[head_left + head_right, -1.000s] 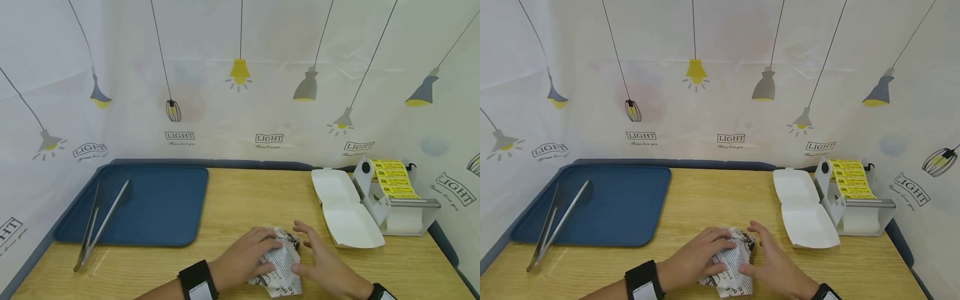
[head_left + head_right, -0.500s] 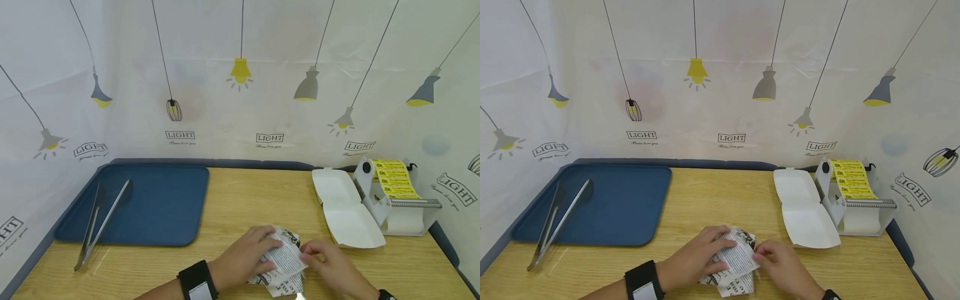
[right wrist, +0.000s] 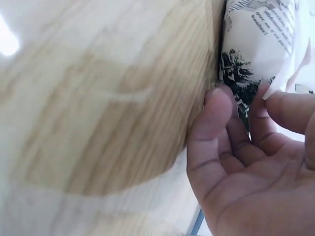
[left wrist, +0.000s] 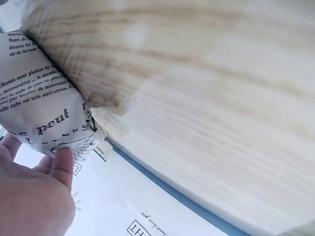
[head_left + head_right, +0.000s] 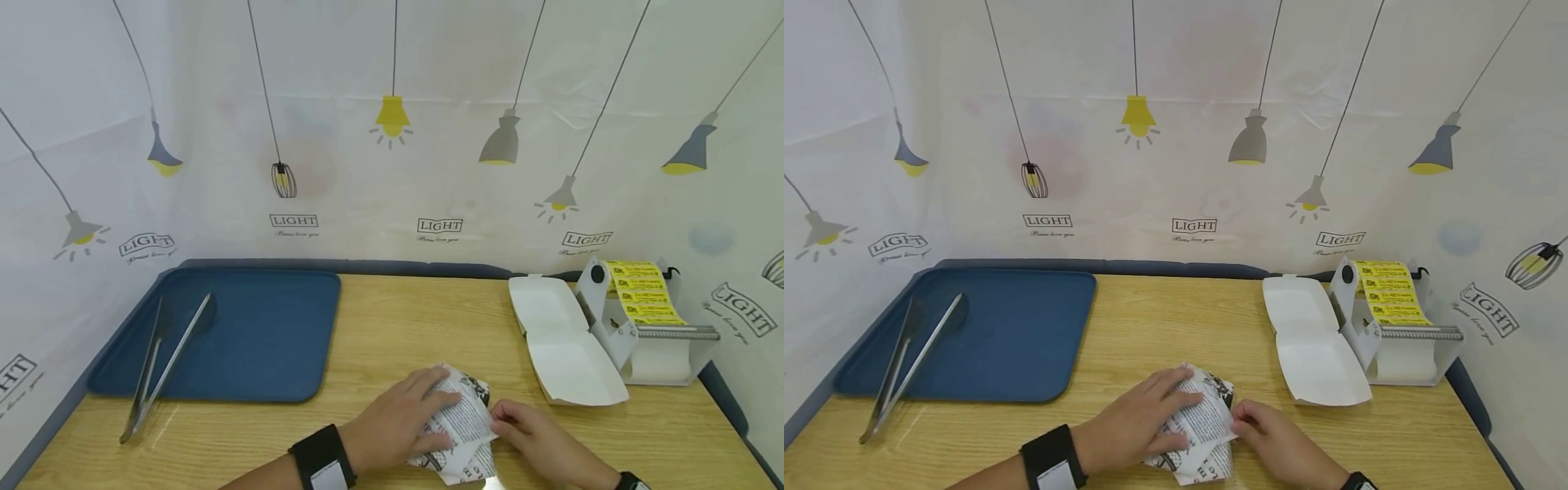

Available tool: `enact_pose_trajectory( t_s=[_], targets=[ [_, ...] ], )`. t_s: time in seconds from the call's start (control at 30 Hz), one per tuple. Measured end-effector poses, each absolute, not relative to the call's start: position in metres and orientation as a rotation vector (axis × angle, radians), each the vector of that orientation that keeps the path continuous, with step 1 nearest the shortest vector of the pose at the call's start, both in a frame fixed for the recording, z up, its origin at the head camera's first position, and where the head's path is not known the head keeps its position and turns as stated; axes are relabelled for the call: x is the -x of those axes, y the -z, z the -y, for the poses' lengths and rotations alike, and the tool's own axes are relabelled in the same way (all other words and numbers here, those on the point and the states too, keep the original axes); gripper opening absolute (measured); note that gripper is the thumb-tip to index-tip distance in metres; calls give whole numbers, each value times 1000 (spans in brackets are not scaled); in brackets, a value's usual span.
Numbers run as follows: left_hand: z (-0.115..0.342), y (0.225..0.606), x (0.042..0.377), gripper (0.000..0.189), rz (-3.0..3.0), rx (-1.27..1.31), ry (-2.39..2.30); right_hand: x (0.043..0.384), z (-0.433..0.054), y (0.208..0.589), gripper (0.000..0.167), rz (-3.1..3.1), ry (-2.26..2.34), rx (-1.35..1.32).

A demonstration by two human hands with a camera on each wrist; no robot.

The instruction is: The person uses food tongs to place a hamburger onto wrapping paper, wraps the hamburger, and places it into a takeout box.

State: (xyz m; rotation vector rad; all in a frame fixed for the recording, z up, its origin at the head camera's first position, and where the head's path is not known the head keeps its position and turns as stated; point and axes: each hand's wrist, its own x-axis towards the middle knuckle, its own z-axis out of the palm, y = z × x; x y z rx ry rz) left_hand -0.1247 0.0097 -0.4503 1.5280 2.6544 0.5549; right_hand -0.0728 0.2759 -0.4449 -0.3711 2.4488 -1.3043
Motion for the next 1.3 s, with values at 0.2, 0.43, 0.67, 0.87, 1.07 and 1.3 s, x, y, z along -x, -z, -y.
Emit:
enact_pose_trajectory(
  t_s=[0.2,0.43,0.67,0.87,1.07,1.3],
  targets=[
    [-11,451,129,76,-2617,-1485,-520,75,-278,446,18,-2540,1201,456],
    [-10,452,130,85,-2642,-1486,-514,74,-266,437,9,-2743,923,358],
    [-12,452,132,82,-2637,-1473,-481,65,-257,430,73,-2917,863,617],
    [-11,451,132,90,-2584,-1457,-507,65,-257,442,91,-2718,765,671],
    [-9,452,136,105,-2531,-1452,-490,68,-258,446,100,-2635,771,604],
    [-8,451,135,101,-2522,-1442,-493,68,-254,450,102,-2717,694,646]
  ],
)
